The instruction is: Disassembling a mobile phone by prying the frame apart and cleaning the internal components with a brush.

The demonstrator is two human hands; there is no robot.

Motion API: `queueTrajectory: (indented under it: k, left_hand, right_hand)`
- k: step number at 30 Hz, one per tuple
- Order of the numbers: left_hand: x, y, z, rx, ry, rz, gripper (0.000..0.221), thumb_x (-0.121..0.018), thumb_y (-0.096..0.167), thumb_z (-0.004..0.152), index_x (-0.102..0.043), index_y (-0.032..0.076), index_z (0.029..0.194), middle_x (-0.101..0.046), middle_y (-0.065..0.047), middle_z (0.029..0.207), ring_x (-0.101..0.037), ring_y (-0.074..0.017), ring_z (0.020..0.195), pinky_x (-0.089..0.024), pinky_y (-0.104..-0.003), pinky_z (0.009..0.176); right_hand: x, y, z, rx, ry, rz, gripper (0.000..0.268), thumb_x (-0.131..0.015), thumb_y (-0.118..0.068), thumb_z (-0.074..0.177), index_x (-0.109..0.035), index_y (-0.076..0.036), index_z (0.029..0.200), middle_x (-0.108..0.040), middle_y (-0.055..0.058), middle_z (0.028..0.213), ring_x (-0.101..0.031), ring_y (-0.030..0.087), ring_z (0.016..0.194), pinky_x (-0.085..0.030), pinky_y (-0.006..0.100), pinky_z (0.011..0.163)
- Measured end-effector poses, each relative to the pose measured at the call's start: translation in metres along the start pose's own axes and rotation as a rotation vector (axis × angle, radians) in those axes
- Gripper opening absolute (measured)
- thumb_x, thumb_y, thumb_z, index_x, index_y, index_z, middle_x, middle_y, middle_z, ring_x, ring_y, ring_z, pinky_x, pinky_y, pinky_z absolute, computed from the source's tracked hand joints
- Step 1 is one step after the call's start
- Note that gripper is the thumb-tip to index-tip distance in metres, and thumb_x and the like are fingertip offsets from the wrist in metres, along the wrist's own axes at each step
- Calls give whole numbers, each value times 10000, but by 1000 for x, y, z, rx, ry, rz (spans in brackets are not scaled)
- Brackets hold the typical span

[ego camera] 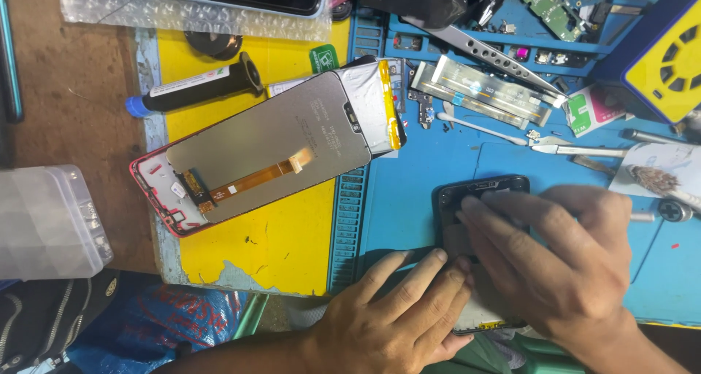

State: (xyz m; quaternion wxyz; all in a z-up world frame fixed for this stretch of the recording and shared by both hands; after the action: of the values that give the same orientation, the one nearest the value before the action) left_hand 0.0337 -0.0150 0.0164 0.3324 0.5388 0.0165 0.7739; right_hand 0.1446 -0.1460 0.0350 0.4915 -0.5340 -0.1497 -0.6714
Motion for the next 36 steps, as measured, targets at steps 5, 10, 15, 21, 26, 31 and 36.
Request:
queueTrajectory:
  k: [5, 10, 15, 21, 26, 31, 36]
  left_hand:
    - [1, 1, -1, 3, -14, -18, 404, -688, 450, 1072, -787, 81, 1205, -722, -72, 1245, -683, -213, 1206, -583, -371, 948]
    - [-2, 2, -2, 11, -17, -28, 392, -691, 458, 1065, -795, 98, 1179, -721, -68, 1226, -680, -212, 1206, -575, -376, 940]
    - [0, 4, 0, 11, -30, -36, 371, -624, 425, 1087, -785, 96, 1144, -724, -71, 1220, -681, -237, 1197, -566, -393, 955]
    - [19, -3, 6, 100, -85, -392, 489, -665, 421, 1018, -695, -28, 1208, -677, -196, 1320, -665, -357, 1231, -511, -507, 1019]
    - [41, 5, 13, 201, -60, -421, 338, -695, 310, 1014, -664, 1, 1145, -683, -129, 1037, -627, -292, 868, -465, -421, 767]
    - [29, 32, -10, 237, -89, -446, 176, -709, 214, 1024, -721, 39, 1001, -650, -65, 911, -571, -243, 752, -380, -388, 691]
    - [40, 30, -44, 390, -157, -480, 174, -682, 156, 987, -687, 84, 829, -631, -51, 779, -580, -227, 696, -383, -382, 709]
  right_hand:
    - [3, -1, -3, -9, -26, 29, 101, -748, -69, 981, -793, 0, 1039, -745, 140, 1026, -615, 287, 841, -420, 394, 831]
    - [4, -5, -12, -20, -72, 57, 126, -733, -101, 952, -779, -17, 1033, -741, 105, 1032, -609, 258, 860, -434, 374, 796]
    - [-3, 4, -6, -60, -4, 4, 80, -776, -61, 1005, -803, -40, 1076, -739, 150, 1070, -578, 316, 874, -414, 405, 871]
    - [32, 1, -27, -189, 4, 17, 64, -853, 32, 982, -798, 21, 1012, -753, 198, 1018, -634, 305, 873, -420, 400, 903]
    - [40, -30, -87, -172, -87, -9, 208, -791, -195, 921, -777, -122, 1116, -724, 31, 1081, -618, 222, 848, -443, 400, 865]
    - [39, -77, -91, -194, 53, 32, 112, -702, -59, 919, -771, -116, 986, -743, 12, 986, -596, 182, 783, -474, 370, 720]
    - [30, -65, -132, -160, -91, 97, 220, -747, -228, 923, -766, -130, 1119, -736, -8, 1094, -607, 182, 894, -461, 347, 853]
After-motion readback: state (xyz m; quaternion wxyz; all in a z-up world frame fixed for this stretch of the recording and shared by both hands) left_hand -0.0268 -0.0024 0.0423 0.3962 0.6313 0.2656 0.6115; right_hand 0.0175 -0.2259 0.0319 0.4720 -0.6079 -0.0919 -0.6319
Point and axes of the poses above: each hand's wrist, its own z-axis towards the middle knuckle, its own x-axis out of the back of the hand, y = z × x, the point moved 4 cm from there along z, towards the middle knuckle
